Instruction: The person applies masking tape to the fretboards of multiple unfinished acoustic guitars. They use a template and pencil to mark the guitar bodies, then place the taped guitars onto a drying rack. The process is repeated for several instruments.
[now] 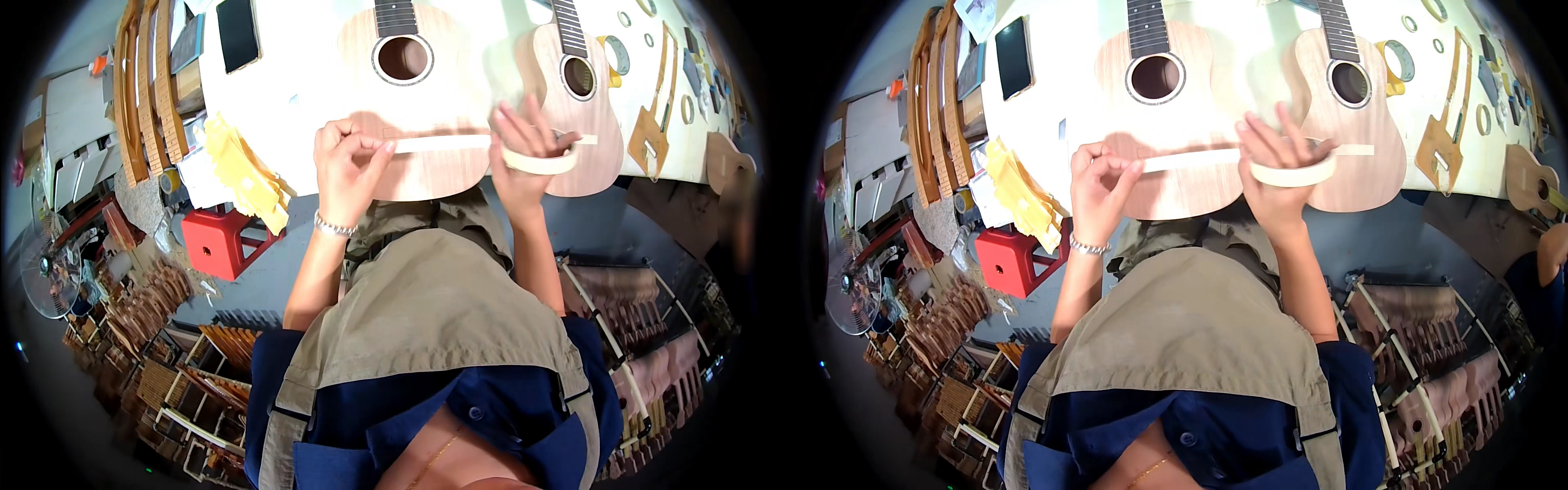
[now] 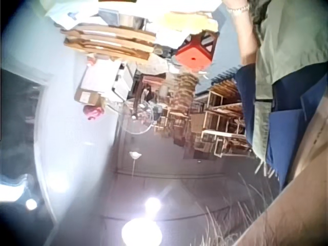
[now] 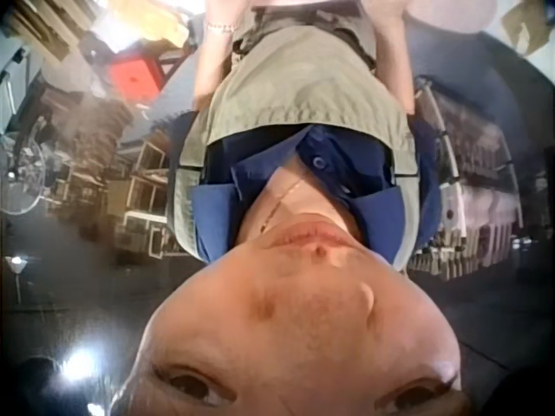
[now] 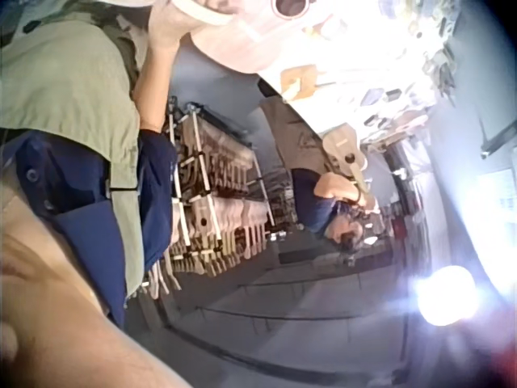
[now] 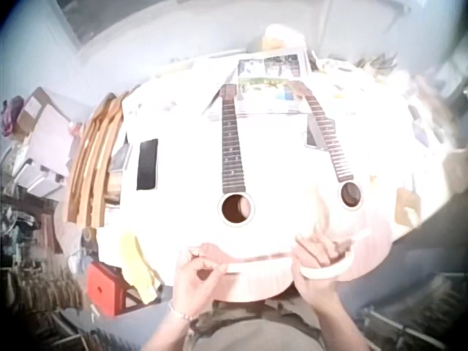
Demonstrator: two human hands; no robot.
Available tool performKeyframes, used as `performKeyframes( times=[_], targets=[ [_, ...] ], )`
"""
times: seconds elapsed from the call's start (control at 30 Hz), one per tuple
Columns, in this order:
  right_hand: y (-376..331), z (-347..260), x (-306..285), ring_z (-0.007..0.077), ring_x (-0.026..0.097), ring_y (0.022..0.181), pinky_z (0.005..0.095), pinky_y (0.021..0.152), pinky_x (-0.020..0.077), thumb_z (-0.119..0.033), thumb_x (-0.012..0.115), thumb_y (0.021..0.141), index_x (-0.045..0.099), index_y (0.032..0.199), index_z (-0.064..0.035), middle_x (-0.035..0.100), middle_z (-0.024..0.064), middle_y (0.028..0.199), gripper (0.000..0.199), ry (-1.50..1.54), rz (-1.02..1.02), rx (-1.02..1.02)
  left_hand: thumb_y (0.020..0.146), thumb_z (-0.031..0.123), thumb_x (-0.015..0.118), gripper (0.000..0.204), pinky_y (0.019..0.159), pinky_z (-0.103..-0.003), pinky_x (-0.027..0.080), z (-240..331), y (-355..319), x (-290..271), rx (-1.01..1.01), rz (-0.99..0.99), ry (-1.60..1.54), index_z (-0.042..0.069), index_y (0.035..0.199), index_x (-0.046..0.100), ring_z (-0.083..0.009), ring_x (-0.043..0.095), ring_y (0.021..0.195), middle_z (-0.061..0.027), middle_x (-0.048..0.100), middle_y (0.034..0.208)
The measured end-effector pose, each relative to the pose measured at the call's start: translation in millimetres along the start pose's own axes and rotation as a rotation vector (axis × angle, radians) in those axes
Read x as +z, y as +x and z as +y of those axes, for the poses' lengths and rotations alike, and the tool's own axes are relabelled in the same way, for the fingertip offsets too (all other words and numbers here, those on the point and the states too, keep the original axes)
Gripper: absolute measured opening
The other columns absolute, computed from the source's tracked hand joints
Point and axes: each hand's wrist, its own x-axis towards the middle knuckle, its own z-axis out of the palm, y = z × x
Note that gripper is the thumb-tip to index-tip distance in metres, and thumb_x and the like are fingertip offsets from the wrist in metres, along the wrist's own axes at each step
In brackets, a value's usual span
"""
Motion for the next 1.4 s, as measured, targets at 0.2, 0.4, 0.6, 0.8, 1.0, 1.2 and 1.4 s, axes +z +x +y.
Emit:
performKeyframes(
  times=[0.2, 0.4, 0.6, 0.8, 1.0, 1.2, 1.4],
  targets=[
    [3, 8, 28, 0.0140, 0.063, 0.086, 0.0537, 0.108, 0.0171, 0.002, 0.065, 0.072, 0.057, 0.122, -0.0143, 0.068, -0.0033, 0.084, 0.053, 0.008, -0.036, -0.012, 0.065, 0.016, 0.077, 0.017, 0.066, -0.036, 0.041, -11, 18, 9, 0.108, 0.097, 0.187, 0.005, 0.065, 0.064, -0.0247, 0.050, 0.075, -0.0062, 0.053, 0.077],
    [1, 15, 32, 0.0132, 0.061, 0.074, 0.0548, 0.105, 0.0242, 0.001, 0.066, 0.070, 0.057, 0.123, -0.0172, 0.066, -0.0025, 0.080, 0.057, -0.080, -0.041, -0.094, 0.063, 0.015, 0.078, 0.017, 0.066, -0.036, 0.041, -9, 19, 12, 0.107, 0.107, 0.231, 0.006, 0.062, 0.064, -0.0238, 0.050, 0.075, -0.0055, 0.052, 0.076],
    [-2, 17, 35, 0.0143, 0.060, 0.077, 0.0566, 0.103, 0.0270, 0.001, 0.065, 0.071, 0.059, 0.121, -0.0192, 0.064, -0.0008, 0.085, 0.054, -0.097, -0.041, -0.101, 0.065, 0.013, 0.078, 0.028, 0.069, -0.036, 0.045, -7, 6, 16, 0.033, 0.260, 0.383, 0.004, 0.089, 0.066, -0.0253, 0.051, 0.084, -0.0099, 0.054, 0.091],
    [-3, 16, 35, 0.0166, 0.059, 0.079, 0.0574, 0.102, 0.0277, 0.001, 0.064, 0.070, 0.059, 0.120, -0.0201, 0.062, 0.0007, 0.089, 0.054, -0.101, -0.074, -0.085, 0.081, 0.038, 0.061, 0.044, 0.105, -0.059, 0.017, 11, -25, 29, 0.142, 0.017, 0.800, 0.034, 0.124, 0.055, -0.0307, 0.035, 0.125, -0.0092, 0.042, 0.130],
    [-3, 18, 35, 0.0172, 0.059, 0.078, 0.0564, 0.102, 0.0280, 0.000, 0.064, 0.070, 0.059, 0.119, -0.0201, 0.062, 0.0008, 0.088, 0.053, -0.102, -0.054, -0.072, 0.084, 0.026, 0.063, 0.028, 0.090, -0.038, 0.039, -94, 12, -25, -0.097, 0.244, 0.754, 0.006, 0.103, 0.065, -0.0306, 0.050, 0.100, -0.0146, 0.055, 0.107],
    [-4, 22, 35, 0.0179, 0.059, 0.078, 0.0539, 0.104, 0.0279, 0.000, 0.063, 0.070, 0.060, 0.116, -0.0194, 0.060, 0.0008, 0.087, 0.050, -0.087, -0.057, -0.066, 0.076, 0.014, 0.072, 0.027, 0.060, -0.027, 0.049, -100, 53, -59, -0.201, 0.189, 0.299, 0.001, 0.097, 0.062, -0.0147, 0.061, 0.063, -0.0058, 0.065, 0.070],
    [-6, 21, 38, 0.0176, 0.059, 0.080, 0.0556, 0.105, 0.0248, 0.000, 0.063, 0.075, 0.063, 0.109, -0.0172, 0.061, -0.0002, 0.089, 0.038, -0.048, -0.038, -0.044, 0.084, 0.009, 0.065, 0.018, 0.056, -0.018, 0.048, 15, 27, -8, -0.390, -0.250, -0.473, 0.001, 0.097, 0.056, -0.0075, 0.061, 0.065, -0.0032, 0.061, 0.075]
  ],
)
